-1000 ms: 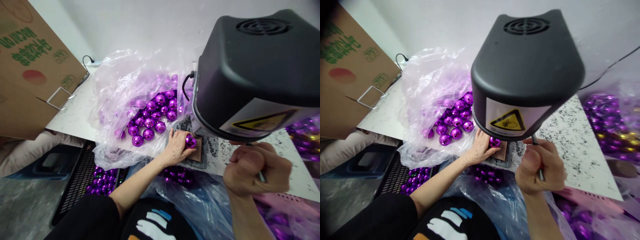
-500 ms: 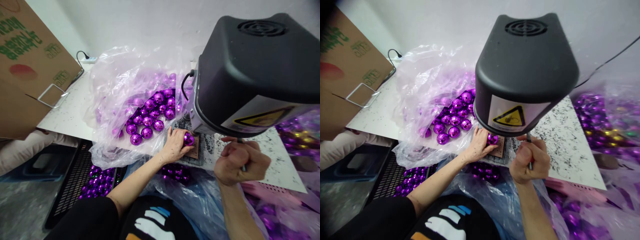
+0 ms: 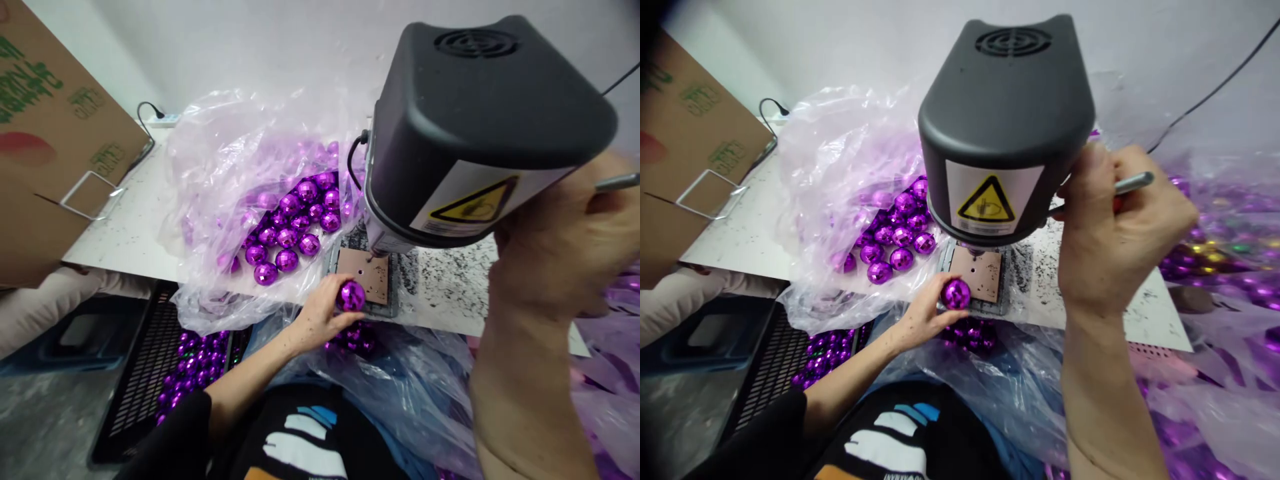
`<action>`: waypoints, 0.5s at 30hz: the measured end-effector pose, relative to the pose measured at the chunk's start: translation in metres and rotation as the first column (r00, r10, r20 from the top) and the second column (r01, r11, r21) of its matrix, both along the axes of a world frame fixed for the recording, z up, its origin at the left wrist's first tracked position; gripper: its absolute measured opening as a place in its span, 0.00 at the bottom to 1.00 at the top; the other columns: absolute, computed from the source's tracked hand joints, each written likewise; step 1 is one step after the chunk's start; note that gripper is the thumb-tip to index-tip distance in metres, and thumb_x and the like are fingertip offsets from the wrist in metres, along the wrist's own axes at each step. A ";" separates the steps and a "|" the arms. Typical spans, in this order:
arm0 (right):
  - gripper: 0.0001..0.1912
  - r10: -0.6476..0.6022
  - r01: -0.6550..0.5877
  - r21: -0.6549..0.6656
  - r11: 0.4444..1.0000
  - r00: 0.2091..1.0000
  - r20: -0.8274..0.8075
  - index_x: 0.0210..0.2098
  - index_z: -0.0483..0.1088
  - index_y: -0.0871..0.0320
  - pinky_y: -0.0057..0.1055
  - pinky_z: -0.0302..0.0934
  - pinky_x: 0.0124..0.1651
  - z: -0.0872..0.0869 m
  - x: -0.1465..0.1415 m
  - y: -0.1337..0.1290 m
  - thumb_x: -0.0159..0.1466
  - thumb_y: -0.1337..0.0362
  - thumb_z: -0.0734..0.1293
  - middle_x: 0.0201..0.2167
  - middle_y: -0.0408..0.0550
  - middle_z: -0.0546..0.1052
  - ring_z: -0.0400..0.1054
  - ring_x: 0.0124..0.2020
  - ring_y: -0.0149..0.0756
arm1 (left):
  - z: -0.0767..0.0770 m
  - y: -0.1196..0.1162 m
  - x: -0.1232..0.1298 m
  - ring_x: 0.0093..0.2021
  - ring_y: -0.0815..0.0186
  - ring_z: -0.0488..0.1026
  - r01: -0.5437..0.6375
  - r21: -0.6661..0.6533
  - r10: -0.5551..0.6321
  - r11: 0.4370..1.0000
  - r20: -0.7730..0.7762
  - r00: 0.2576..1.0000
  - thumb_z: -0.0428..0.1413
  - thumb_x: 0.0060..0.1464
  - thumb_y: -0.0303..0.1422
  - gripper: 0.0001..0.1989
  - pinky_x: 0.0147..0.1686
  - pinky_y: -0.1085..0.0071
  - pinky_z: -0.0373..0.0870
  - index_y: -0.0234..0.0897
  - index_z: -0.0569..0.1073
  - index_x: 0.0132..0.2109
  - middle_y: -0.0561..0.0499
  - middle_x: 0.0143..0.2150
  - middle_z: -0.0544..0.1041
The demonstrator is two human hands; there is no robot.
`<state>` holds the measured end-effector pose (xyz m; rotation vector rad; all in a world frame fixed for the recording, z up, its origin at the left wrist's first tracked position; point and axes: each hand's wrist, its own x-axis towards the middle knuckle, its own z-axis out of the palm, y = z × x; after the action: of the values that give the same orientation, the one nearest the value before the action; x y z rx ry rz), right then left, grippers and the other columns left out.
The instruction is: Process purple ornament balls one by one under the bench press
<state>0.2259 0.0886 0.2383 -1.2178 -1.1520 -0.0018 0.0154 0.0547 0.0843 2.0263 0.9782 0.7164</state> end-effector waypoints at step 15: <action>0.25 0.024 -0.024 0.025 0.999 1.000 0.015 0.22 0.59 0.65 0.20 0.49 0.24 -0.007 0.004 0.004 0.65 0.50 0.59 0.20 0.38 0.64 0.60 0.23 0.12 | -0.002 -0.015 -0.018 0.57 0.55 0.71 0.028 -0.185 -0.015 0.982 0.074 0.997 0.66 0.51 0.42 0.33 0.58 0.58 0.68 0.41 0.65 0.60 0.45 0.55 0.73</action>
<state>0.2298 0.0926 0.2309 -1.1834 -1.1757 -0.0068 -0.0022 0.0400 0.0823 1.8341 0.9442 0.6566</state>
